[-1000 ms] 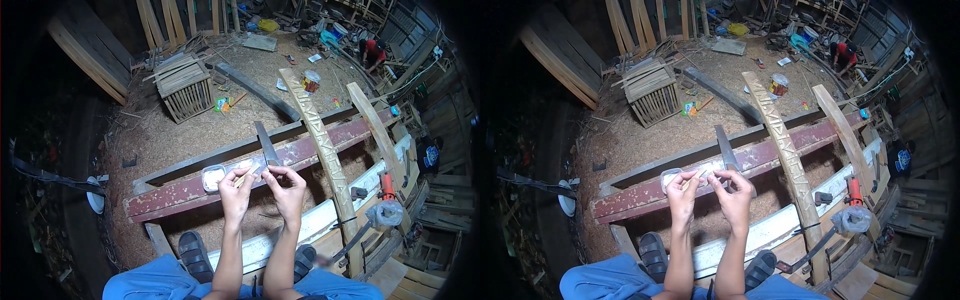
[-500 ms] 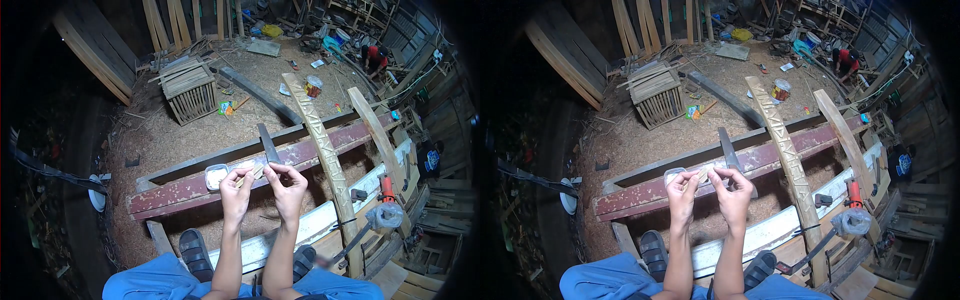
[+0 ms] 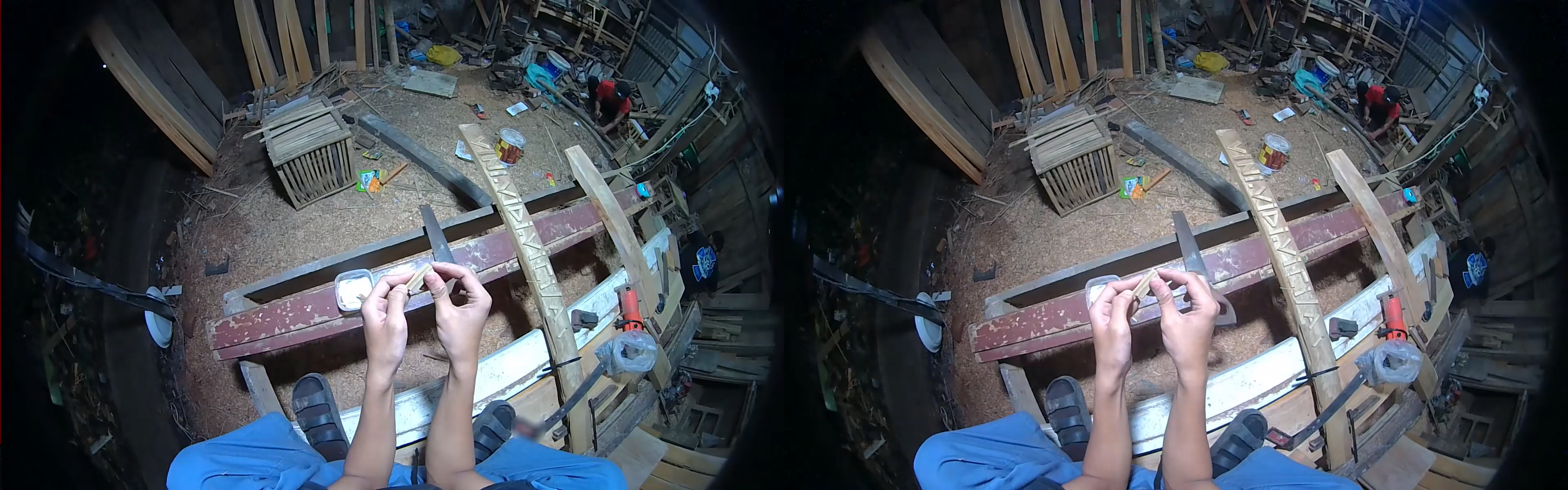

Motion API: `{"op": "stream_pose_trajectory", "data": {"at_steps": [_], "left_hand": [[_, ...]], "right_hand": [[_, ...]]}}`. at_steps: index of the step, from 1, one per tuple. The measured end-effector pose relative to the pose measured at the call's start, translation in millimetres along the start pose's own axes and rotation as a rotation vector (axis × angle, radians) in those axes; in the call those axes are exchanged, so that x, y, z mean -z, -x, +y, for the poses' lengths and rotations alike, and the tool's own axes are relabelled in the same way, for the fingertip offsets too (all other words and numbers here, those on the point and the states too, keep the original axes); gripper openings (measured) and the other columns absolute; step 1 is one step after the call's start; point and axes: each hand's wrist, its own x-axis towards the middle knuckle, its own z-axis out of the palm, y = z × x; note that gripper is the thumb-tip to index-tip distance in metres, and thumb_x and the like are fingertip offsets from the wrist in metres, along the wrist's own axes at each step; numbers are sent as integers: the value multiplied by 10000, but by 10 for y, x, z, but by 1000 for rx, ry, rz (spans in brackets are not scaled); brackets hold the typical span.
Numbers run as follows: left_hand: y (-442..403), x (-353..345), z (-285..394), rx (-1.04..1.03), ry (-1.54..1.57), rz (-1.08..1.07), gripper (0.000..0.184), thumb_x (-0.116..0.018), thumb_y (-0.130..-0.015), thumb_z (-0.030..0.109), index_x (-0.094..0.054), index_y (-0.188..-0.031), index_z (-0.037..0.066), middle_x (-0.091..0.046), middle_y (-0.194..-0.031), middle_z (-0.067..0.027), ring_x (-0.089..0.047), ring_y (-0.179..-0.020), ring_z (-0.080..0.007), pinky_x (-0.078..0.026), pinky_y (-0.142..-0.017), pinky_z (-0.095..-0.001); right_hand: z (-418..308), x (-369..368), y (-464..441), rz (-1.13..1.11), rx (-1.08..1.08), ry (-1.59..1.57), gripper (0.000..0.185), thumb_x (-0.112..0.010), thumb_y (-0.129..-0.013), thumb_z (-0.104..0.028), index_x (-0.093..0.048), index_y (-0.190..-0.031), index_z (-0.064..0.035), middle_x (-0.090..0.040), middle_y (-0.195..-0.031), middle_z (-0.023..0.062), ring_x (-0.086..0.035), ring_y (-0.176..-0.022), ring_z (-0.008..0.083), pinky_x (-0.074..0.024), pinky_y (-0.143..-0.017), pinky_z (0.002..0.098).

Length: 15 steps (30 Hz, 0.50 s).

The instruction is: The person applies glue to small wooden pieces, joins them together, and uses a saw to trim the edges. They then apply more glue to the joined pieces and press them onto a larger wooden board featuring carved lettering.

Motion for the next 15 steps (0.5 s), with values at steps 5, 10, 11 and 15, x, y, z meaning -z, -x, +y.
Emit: {"op": "stream_pose_trajectory", "data": {"at_steps": [5,10,11,15], "left_hand": [[13,-66,35,-117,-36,17,196,-562,-1070,67,-681,-1157,-63,-725,-1118,-121,-672,-1032,-144,-525,-918,-287],[21,-132,-8,-152,-5,67,177,-575,-1066,66,-674,-1136,-62,-723,-1124,-129,-674,-1048,-159,-528,-933,-303],[24,-136,-11,-155,10,78,171,-576,-1066,67,-671,-1129,-61,-723,-1124,-130,-674,-1055,-161,-527,-936,-305],[30,-142,14,-157,-6,84,161,-579,-1064,61,-666,-1122,-61,-721,-1130,-134,-675,-1058,-160,-527,-938,-305]], "right_hand": [[-17,-53,22,15,52,43,187,-798,-926,-117,-769,-1078,-13,-733,-971,96,-685,-935,200,-519,-860,341],[8,-121,37,79,89,14,190,-791,-933,-115,-760,-1084,-3,-735,-994,111,-691,-944,211,-524,-866,344],[4,-122,40,79,89,13,190,-791,-933,-115,-760,-1084,-3,-735,-994,111,-691,-944,211,-524,-866,344],[21,-131,46,48,72,2,197,-762,-960,-121,-748,-1119,-6,-738,-1036,122,-694,-961,224,-527,-876,354]]}}
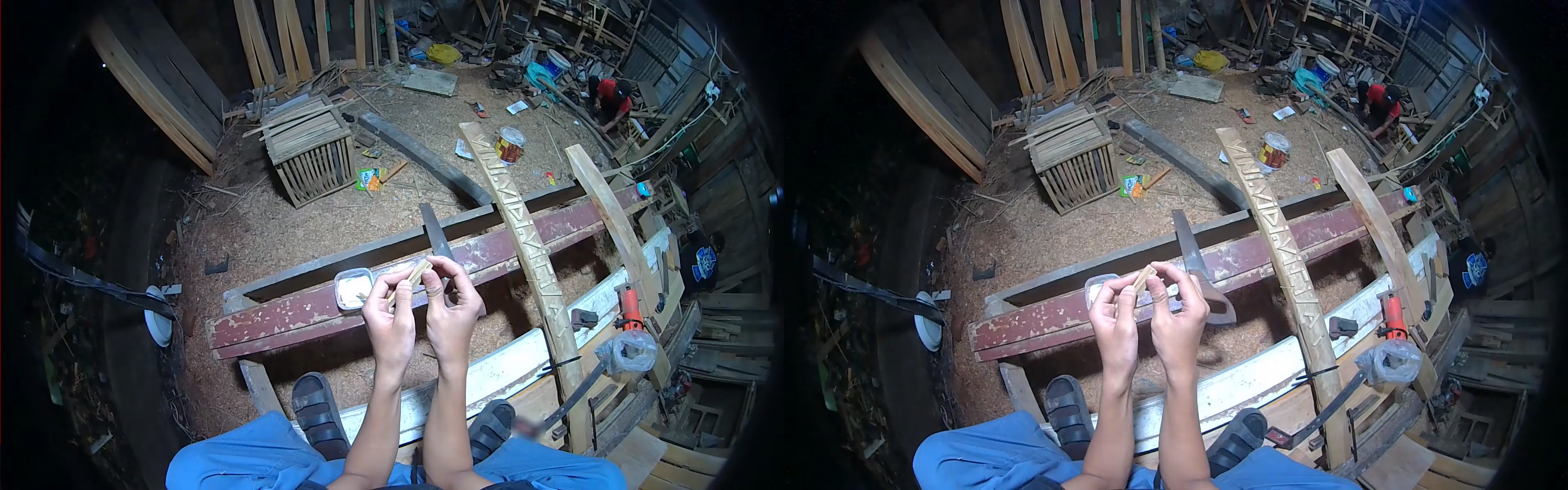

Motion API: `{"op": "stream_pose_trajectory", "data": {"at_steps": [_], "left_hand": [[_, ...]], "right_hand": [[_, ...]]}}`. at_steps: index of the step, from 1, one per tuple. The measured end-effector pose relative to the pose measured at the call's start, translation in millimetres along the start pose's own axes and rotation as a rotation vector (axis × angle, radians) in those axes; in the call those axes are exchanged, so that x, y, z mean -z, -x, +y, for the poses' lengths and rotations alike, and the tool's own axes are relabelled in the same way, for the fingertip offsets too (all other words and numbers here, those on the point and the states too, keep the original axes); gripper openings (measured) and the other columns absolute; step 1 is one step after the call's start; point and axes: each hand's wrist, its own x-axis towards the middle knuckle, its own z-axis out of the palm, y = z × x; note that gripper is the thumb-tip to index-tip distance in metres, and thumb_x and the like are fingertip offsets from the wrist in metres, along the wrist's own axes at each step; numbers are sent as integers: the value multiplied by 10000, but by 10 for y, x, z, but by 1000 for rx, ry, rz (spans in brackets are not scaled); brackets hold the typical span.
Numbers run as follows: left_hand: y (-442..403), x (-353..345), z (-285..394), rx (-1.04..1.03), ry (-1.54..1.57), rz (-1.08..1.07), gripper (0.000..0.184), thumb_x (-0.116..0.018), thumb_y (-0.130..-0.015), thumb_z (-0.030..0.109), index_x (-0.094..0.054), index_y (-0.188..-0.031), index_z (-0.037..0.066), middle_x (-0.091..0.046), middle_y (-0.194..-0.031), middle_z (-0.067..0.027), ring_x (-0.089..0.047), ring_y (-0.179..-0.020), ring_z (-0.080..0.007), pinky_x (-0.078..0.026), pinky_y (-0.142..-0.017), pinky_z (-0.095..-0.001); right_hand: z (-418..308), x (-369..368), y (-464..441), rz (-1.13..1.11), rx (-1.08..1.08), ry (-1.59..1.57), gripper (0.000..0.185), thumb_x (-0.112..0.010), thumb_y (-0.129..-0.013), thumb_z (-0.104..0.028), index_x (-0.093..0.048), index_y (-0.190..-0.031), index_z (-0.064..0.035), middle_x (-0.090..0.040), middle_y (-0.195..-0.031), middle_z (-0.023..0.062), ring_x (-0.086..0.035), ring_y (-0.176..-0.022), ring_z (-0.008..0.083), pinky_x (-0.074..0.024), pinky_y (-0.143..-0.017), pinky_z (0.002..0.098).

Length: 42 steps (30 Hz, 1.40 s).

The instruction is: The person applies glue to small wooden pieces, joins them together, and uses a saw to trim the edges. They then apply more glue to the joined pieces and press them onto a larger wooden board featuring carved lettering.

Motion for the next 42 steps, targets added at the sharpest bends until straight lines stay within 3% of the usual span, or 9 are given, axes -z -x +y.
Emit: {"op": "stream_pose_trajectory", "data": {"at_steps": [9,14,20,23,30,35,39,42], "left_hand": [[32,-99,52,34,135,36,146,-564,-1062,33,-655,-1134,-55,-712,-1110,-118,-666,-1036,-143,-521,-928,-294],[12,-83,-2,80,207,51,185,-543,-1069,84,-671,-1139,-29,-708,-1102,-82,-645,-1000,-104,-515,-892,-258],[-12,-58,-8,80,139,35,173,-551,-1062,80,-678,-1122,-21,-704,-1079,-61,-622,-951,-69,-503,-843,-244],[-20,-42,-41,54,144,42,120,-569,-1048,32,-663,-1085,-33,-703,-1083,-92,-633,-1022,-119,-499,-923,-284],[-34,-15,-51,95,229,47,104,-597,-1037,64,-677,-1065,4,-715,-1052,-59,-621,-934,-66,-495,-839,-245],[-46,13,-61,142,281,47,81,-607,-1031,63,-662,-1063,12,-721,-1092,-85,-663,-999,-107,-524,-915,-271],[-41,-16,-26,164,312,57,84,-591,-1044,36,-655,-1054,-17,-696,-1057,-72,-627,-999,-94,-495,-902,-262],[-44,4,-73,164,311,37,76,-622,-1028,61,-662,-1073,13,-722,-1118,-102,-675,-1031,-126,-538,-931,-279]], "right_hand": [[-36,-51,41,41,13,-49,206,-716,-1001,-132,-741,-1158,-1,-750,-1091,137,-700,-1018,244,-522,-934,366],[-20,-65,51,29,-36,-78,204,-719,-1000,-140,-745,-1150,-3,-755,-1093,138,-701,-1035,240,-522,-940,364],[-14,-1,3,-12,-38,-37,194,-740,-981,-133,-758,-1128,-8,-762,-1057,125,-705,-1008,234,-525,-928,360],[-31,21,0,-42,-14,13,185,-754,-964,-112,-765,-1120,-13,-765,-1044,120,-704,-978,230,-530,-905,361],[-3,15,7,-47,37,-5,175,-768,-939,-81,-772,-1103,-20,-767,-1021,121,-702,-956,240,-535,-877,364],[-46,15,-6,-50,87,38,172,-772,-934,-89,-773,-1091,-20,-765,-1013,123,-700,-944,252,-534,-867,367],[-43,23,-13,-45,118,58,179,-778,-931,-103,-773,-1088,-16,-767,-1010,122,-697,-933,251,-531,-860,368],[-41,25,-17,-37,129,63,184,-781,-930,-107,-772,-1088,-13,-768,-1005,121,-698,-932,249,-530,-859,366]]}}
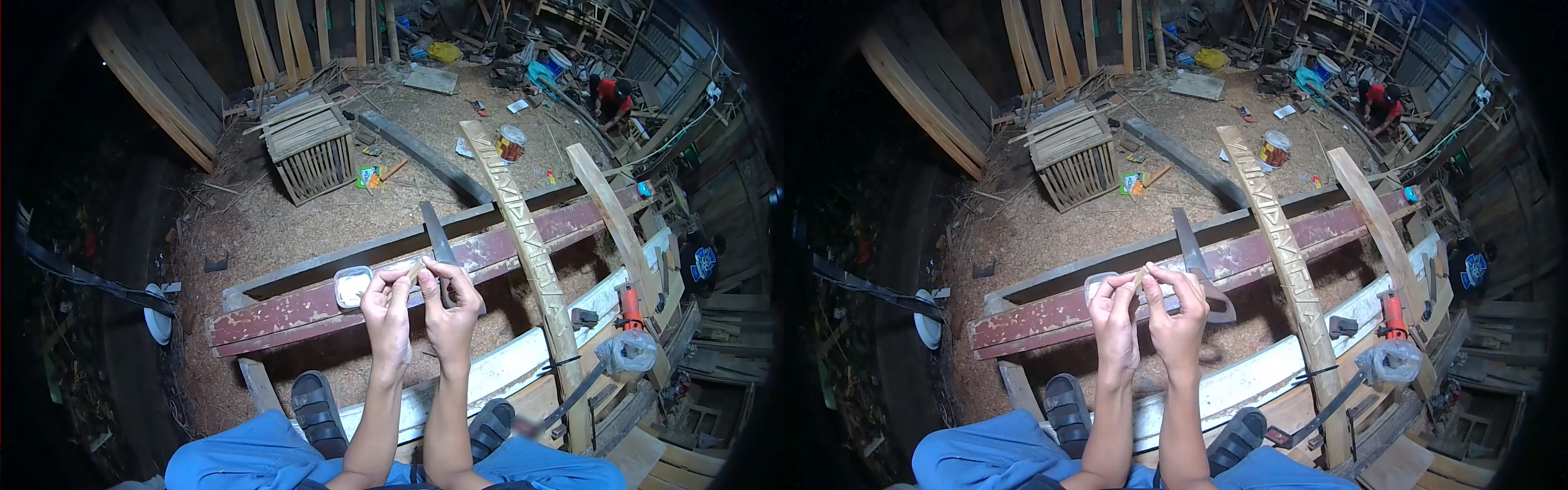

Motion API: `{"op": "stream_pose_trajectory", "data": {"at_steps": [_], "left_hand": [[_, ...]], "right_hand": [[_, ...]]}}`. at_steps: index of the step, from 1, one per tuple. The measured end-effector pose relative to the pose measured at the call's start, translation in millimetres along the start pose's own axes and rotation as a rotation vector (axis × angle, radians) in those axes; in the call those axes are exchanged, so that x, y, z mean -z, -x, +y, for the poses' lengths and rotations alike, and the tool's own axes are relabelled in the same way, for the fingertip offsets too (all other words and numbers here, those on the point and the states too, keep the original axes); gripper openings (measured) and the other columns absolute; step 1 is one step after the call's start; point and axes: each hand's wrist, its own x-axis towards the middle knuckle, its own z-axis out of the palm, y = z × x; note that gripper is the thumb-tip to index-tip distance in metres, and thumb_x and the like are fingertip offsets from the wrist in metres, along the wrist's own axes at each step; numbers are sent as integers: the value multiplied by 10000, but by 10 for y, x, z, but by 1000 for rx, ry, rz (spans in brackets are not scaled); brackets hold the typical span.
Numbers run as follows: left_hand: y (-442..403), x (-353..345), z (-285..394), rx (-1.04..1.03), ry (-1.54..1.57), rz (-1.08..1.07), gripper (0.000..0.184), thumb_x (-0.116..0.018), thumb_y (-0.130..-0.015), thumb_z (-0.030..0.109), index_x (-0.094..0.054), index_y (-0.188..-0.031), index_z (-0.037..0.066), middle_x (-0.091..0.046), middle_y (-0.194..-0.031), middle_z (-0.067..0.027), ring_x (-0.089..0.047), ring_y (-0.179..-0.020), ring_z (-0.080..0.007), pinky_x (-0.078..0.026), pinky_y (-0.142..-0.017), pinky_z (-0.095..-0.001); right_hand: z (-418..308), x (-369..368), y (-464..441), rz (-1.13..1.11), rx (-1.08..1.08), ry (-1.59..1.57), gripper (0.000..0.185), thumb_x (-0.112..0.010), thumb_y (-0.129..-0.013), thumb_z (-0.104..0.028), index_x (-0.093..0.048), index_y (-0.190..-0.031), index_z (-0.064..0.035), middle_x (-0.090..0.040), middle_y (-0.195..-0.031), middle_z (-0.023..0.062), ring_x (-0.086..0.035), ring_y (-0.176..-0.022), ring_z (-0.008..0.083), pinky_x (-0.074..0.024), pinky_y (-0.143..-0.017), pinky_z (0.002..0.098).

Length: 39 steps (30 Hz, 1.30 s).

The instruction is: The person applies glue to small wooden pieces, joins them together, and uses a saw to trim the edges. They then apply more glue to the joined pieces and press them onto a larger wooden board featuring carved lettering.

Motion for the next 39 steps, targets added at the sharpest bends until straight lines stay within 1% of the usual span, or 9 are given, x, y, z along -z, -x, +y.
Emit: {"op": "stream_pose_trajectory", "data": {"at_steps": [2,13,18,23,28,31,39], "left_hand": [[12,-53,41,8,-12,4,79,-595,-1044,38,-662,-1054,-3,-700,-1062,-73,-629,-998,-93,-498,-899,-262],[25,-60,18,48,23,12,98,-608,-1046,48,-658,-1093,-23,-705,-1069,-83,-632,-975,-83,-501,-870,-246],[22,-44,26,72,37,7,107,-615,-1043,47,-651,-1111,-27,-707,-1065,-84,-634,-972,-79,-505,-864,-241],[21,-67,71,91,37,-19,126,-630,-1039,55,-645,-1116,-43,-707,-1066,-96,-640,-970,-87,-515,-861,-251],[17,-66,45,62,21,-27,135,-635,-1038,60,-641,-1117,-49,-709,-1080,-108,-652,-982,-100,-523,-875,-254],[21,-64,47,56,26,-44,140,-642,-1036,59,-639,-1121,-51,-710,-1086,-114,-660,-987,-109,-528,-886,-258],[28,-50,13,47,34,-80,180,-676,-1024,77,-636,-1134,-60,-714,-1091,-132,-678,-1001,-128,-543,-902,-272]], "right_hand": [[1,1,-3,5,0,2,185,-782,-929,-107,-772,-1087,-12,-769,-1003,120,-698,-933,247,-530,-860,364],[5,6,11,25,-43,-23,173,-782,-927,-102,-773,-1075,-11,-775,-1016,121,-704,-953,242,-532,-883,362],[-12,17,4,32,5,20,168,-783,-924,-97,-775,-1068,-12,-776,-1017,117,-702,-963,250,-529,-893,371],[0,19,-1,50,11,10,160,-782,-921,-92,-776,-1061,-14,-777,-1019,114,-698,-958,255,-524,-896,375],[-39,47,6,58,33,105,165,-790,-918,-117,-781,-1058,-32,-775,-1015,100,-690,-965,247,-489,-914,367],[-48,53,7,66,30,102,166,-794,-917,-131,-783,-1055,-41,-776,-1019,92,-689,-965,241,-478,-917,365],[4,70,20,90,56,111,165,-793,-916,-133,-787,-1058,-51,-777,-1034,85,-691,-994,241,-474,-931,360]]}}
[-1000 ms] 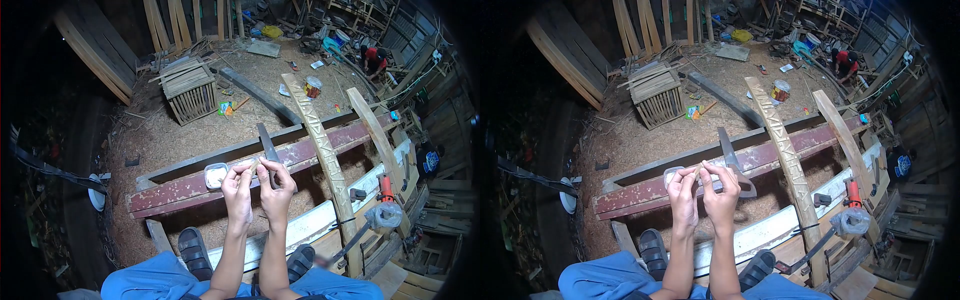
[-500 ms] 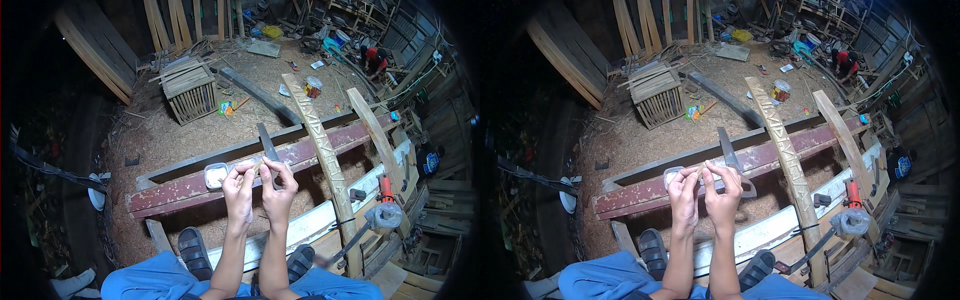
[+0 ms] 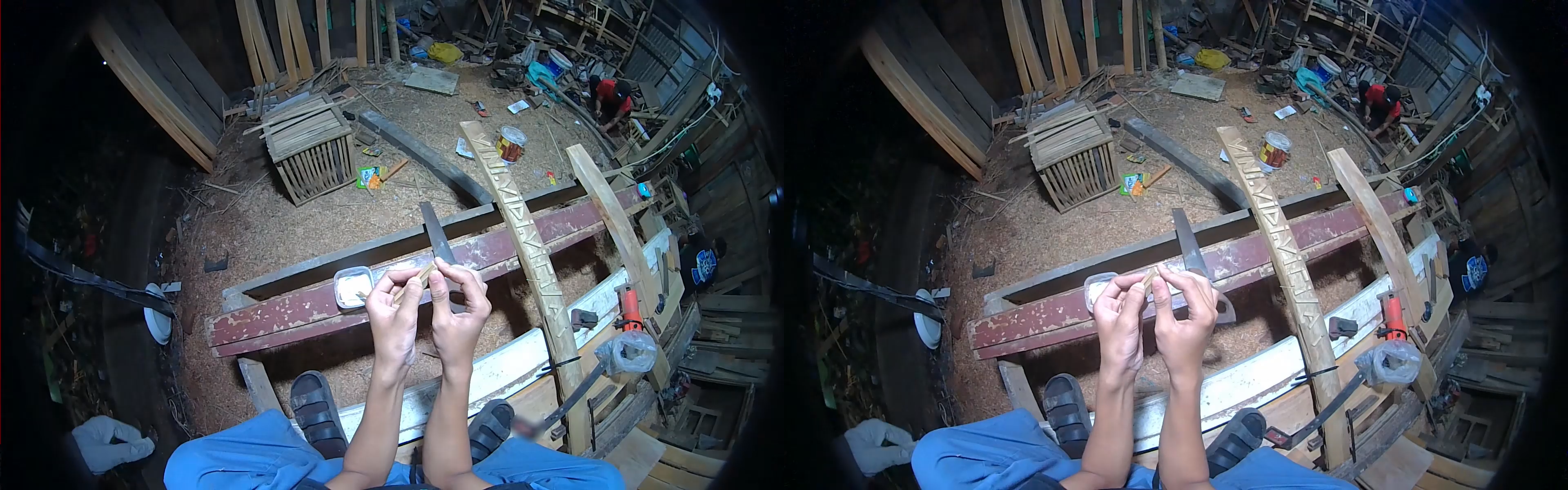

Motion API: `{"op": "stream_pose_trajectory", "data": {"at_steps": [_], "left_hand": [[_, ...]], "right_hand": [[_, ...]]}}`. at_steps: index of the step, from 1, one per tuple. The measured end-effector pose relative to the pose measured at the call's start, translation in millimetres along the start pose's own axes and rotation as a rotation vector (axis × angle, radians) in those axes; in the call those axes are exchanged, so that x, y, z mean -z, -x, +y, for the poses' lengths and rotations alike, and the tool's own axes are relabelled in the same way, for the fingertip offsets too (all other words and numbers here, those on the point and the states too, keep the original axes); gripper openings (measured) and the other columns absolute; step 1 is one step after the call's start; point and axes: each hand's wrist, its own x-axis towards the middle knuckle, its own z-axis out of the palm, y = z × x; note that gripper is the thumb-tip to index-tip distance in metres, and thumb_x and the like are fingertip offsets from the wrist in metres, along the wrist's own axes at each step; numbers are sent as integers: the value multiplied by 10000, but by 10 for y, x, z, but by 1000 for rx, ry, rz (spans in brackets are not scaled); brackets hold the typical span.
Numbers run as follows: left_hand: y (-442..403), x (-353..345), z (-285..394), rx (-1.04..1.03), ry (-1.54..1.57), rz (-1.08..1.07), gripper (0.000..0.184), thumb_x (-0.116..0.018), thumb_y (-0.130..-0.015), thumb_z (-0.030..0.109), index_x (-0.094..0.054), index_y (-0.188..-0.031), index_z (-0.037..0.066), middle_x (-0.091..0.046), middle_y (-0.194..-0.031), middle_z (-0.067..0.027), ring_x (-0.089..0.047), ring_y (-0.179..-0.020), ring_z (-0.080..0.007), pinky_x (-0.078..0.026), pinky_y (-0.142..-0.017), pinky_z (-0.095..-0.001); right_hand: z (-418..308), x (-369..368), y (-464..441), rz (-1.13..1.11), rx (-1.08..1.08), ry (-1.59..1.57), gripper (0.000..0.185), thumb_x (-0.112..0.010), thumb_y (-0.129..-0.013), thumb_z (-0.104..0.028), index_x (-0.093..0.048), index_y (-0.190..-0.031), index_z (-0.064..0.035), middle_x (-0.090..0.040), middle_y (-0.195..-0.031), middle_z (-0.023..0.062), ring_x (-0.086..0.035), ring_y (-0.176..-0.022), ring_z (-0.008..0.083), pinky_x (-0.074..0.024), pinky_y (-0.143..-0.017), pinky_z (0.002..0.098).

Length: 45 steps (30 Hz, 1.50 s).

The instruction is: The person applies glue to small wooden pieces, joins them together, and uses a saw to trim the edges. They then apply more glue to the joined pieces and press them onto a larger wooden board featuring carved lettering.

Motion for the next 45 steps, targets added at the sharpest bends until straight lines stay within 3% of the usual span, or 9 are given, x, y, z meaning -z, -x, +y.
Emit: {"op": "stream_pose_trajectory", "data": {"at_steps": [23,32,41,45], "left_hand": [[46,-78,-12,-144,-120,59,177,-716,-985,59,-666,-1094,-71,-716,-1058,-111,-675,-973,-123,-548,-886,-275],[-3,-11,-96,-155,-59,112,182,-741,-961,38,-671,-1095,-63,-721,-1064,-109,-688,-967,-129,-559,-887,-279],[-51,117,-72,-135,-96,155,192,-735,-989,76,-681,-1134,-36,-744,-1060,-124,-706,-957,-132,-562,-867,-271],[-150,300,-81,-152,-75,187,174,-728,-989,66,-687,-1126,-32,-744,-1031,-114,-703,-930,-125,-552,-852,-265]], "right_hand": [[-32,45,-33,25,63,-39,161,-806,-886,-77,-791,-1041,-34,-770,-1000,88,-686,-964,239,-486,-904,361],[-9,45,-7,-18,77,-80,157,-793,-907,-33,-777,-1058,9,-753,-1020,97,-680,-974,187,-512,-927,329],[40,-7,-36,-21,-98,-245,162,-792,-936,-86,-777,-1086,-25,-749,-1022,43,-633,-940,104,-452,-836,262],[101,-72,-46,-68,-169,-161,154,-783,-927,-43,-772,-1072,11,-741,-1017,98,-683,-988,175,-523,-907,316]]}}
